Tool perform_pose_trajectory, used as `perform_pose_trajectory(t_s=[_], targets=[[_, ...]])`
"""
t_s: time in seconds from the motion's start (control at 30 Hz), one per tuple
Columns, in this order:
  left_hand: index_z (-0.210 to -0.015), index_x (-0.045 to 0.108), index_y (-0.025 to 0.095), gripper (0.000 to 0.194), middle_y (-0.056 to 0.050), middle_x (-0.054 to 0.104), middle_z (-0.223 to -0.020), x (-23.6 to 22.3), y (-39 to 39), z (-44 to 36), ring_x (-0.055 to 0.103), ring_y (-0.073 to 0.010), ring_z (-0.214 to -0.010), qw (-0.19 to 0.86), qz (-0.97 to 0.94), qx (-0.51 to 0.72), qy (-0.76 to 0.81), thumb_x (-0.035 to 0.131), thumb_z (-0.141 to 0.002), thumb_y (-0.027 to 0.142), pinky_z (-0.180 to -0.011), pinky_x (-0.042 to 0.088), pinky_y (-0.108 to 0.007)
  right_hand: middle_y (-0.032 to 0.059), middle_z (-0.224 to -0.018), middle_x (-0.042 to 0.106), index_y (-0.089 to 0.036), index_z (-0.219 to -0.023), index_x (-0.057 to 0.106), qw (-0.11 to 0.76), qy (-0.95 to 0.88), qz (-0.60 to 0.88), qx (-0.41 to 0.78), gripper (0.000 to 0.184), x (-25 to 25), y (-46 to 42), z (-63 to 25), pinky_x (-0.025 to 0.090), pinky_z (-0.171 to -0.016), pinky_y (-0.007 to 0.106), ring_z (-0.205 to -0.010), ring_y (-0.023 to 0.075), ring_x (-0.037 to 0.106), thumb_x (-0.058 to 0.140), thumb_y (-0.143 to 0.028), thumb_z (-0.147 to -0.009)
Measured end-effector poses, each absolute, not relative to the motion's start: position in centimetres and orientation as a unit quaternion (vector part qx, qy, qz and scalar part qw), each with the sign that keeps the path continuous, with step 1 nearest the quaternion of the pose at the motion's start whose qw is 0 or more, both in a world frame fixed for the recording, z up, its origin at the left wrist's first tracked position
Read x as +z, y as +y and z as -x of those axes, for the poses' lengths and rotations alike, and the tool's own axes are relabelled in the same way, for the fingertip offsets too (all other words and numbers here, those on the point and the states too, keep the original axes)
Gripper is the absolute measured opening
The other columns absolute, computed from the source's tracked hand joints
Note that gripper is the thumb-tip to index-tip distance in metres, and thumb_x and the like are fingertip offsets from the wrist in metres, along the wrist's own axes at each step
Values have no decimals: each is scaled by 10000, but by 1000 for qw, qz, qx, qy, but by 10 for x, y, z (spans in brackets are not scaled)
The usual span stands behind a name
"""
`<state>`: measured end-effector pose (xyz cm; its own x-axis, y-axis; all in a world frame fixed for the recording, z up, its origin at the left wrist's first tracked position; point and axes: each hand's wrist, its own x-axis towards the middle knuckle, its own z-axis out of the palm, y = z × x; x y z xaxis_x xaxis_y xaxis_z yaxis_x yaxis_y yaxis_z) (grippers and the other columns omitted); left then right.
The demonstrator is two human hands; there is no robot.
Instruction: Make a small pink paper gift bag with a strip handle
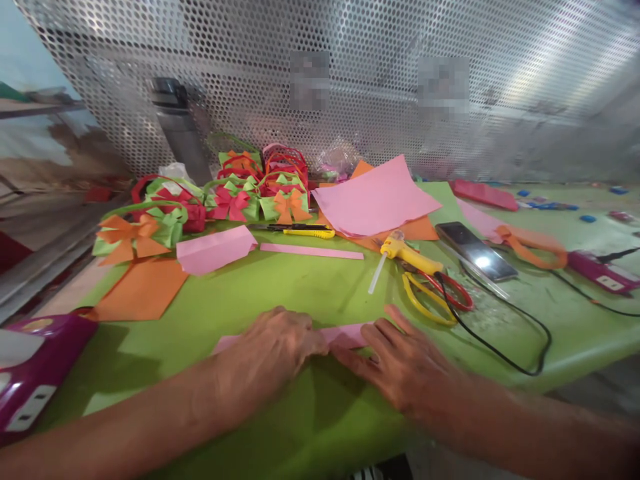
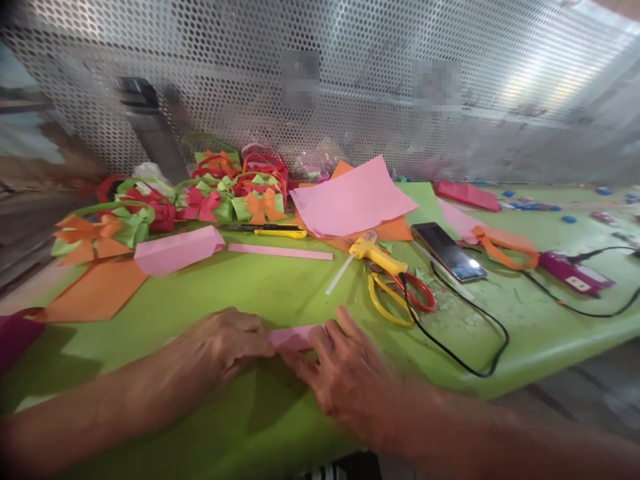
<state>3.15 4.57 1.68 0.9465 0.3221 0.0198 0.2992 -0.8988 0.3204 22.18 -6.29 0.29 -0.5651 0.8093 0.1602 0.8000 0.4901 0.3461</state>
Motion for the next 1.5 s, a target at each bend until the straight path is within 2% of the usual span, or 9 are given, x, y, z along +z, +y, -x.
perform_pose_trajectory(t_s=[0.27, 0.5, 0.77, 0.87, 0.93, 1.03, 1.1, 1.3, 1.5], targets=[[-730, 645, 185, 274, 3, 567, -671, 18, 45, -34, 504, -112, -594, 151, -972, 2, 179, 430, -856, 72, -576, 347, -236, 46, -884, 575, -203, -1203, 472, 34, 865, -460, 197, 415, 3, -62, -220, 371, -839, 489, -757, 228, 545, 490, -154, -791], [-741, 651, 202, 262, 4, 561, -653, 6, 49, -29, 480, -114, -574, 161, -975, 35, 151, 441, -878, 127, -585, 340, -249, 39, -852, 584, -185, -1201, 476, 34, 853, -492, 170, 419, 5, -70, -233, 337, -849, 500, -778, 215, 530, 512, -162, -785], [-784, 655, 192, 284, -8, 562, -658, 5, 49, -27, 503, -123, -620, 151, -975, 34, 160, 409, -880, 88, -602, 362, -254, 52, -873, 598, -215, -1173, 532, 11, 806, -573, 151, 527, 0, -95, -270, 367, -832, 468, -820, 217, 562, 434, -7, -698], [-818, 667, 207, 274, -12, 587, -691, 10, 42, -33, 526, -130, -645, 134, -973, 22, 184, 431, -860, 76, -591, 375, -244, 33, -810, 614, -237, -1093, 587, -38, 766, -639, 57, 408, 11, -83, -264, 410, -671, 326, -728, 177, 570, 435, -59, -759], [-882, 670, 237, 277, -9, 601, -714, 12, 37, -37, 538, -137, -652, 116, -974, 30, 190, 441, -853, 83, -566, 375, -233, -2, -652, 596, -200, -924, 638, -81, 731, -672, -84, 226, 22, -68, -253, 364, -529, 237, -575, 122, 533, 438, -172, -824], [-997, 646, 262, 295, -5, 604, -700, 11, 31, -43, 539, -138, -626, 84, -979, 63, 175, 429, -867, 109, -542, 373, -229, -34, -521, 555, -177, -725, 627, -76, 664, -681, -298, 203, 32, -43, -238, 278, -401, 192, -434, 81, 473, 461, -264, -802], [-1003, 645, 249, 283, -12, 611, -694, 10, 29, -45, 544, -144, -619, 75, -980, 72, 168, 421, -877, 129, -547, 382, -237, -30, -489, 542, -164, -633, 590, -61, 623, -681, -382, 232, 33, -30, -233, 284, -374, 180, -399, 79, 475, 460, -292, -777], [-810, 672, 212, 281, -25, 601, -680, 12, 27, -45, 551, -158, -623, 74, -977, 68, 188, 415, -872, 117, -561, 399, -257, -24, -405, 484, -170, -484, 524, 10, 589, -716, -375, 263, 35, -13, -225, 279, -362, 197, -383, 94, 443, 560, -357, -666], [-807, 672, 224, 264, -17, 577, -651, 14, 26, -46, 548, -153, -616, 61, -977, 55, 196, 440, -858, 110, -571, 406, -250, -30, -399, 469, -167, -483, 538, 20, 591, -713, -377, 270, 37, -10, -225, 246, -368, 205, -387, 88, 422, 595, -381, -636]])
